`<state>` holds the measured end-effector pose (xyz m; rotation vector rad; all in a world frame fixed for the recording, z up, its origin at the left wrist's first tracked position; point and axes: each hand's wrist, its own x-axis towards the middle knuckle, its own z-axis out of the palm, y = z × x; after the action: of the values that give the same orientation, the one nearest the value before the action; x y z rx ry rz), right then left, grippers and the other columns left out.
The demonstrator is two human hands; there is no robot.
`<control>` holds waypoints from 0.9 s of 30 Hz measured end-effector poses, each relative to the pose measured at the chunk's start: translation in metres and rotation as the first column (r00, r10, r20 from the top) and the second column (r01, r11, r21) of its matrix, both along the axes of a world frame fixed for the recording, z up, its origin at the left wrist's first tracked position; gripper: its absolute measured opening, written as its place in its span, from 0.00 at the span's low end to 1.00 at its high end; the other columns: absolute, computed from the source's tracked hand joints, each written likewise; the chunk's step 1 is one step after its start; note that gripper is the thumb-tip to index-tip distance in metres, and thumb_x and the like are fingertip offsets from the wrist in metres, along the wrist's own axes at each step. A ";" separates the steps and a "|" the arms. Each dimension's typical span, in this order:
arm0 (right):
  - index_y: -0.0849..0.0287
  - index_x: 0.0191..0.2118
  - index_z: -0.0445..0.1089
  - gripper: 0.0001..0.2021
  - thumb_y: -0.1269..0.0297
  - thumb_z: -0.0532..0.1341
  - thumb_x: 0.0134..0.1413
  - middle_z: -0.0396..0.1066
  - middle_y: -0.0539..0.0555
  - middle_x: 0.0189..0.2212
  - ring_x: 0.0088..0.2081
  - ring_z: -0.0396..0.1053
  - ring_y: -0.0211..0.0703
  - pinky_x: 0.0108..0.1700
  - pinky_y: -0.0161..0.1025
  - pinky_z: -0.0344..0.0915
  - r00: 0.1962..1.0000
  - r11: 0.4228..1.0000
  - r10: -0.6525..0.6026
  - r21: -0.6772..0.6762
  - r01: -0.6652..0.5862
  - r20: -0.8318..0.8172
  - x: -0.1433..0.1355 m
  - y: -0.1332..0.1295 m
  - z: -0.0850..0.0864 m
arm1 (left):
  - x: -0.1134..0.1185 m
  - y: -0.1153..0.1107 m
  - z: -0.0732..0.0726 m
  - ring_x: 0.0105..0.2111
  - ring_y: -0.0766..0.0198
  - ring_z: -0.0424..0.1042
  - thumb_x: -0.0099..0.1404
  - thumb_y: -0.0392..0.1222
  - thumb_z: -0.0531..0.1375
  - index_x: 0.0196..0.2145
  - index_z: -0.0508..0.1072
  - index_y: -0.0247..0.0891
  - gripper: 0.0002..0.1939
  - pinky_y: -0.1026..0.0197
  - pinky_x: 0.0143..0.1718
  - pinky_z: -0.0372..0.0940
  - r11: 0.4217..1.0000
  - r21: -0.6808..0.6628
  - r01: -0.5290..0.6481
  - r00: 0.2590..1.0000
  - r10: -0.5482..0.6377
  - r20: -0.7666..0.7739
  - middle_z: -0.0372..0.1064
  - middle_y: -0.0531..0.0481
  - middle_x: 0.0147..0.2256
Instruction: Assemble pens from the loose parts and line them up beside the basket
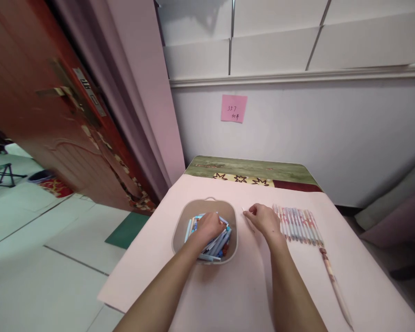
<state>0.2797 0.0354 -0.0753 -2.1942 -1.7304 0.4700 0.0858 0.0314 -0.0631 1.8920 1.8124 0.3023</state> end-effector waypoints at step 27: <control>0.59 0.33 0.72 0.13 0.55 0.65 0.46 0.72 0.51 0.25 0.26 0.69 0.39 0.28 0.35 0.65 0.411 0.942 0.327 0.327 -0.073 -0.851 -0.052 -0.032 0.050 | -0.067 -0.019 0.028 0.32 0.56 0.71 0.51 0.34 0.60 0.20 0.71 0.39 0.04 0.58 0.36 0.62 0.990 0.139 -0.031 0.998 0.023 0.061 0.71 0.48 0.25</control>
<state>0.2275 0.0037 -0.0251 -1.0996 -1.2766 1.1682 0.0191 0.0122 -0.0351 1.9316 1.8204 0.5022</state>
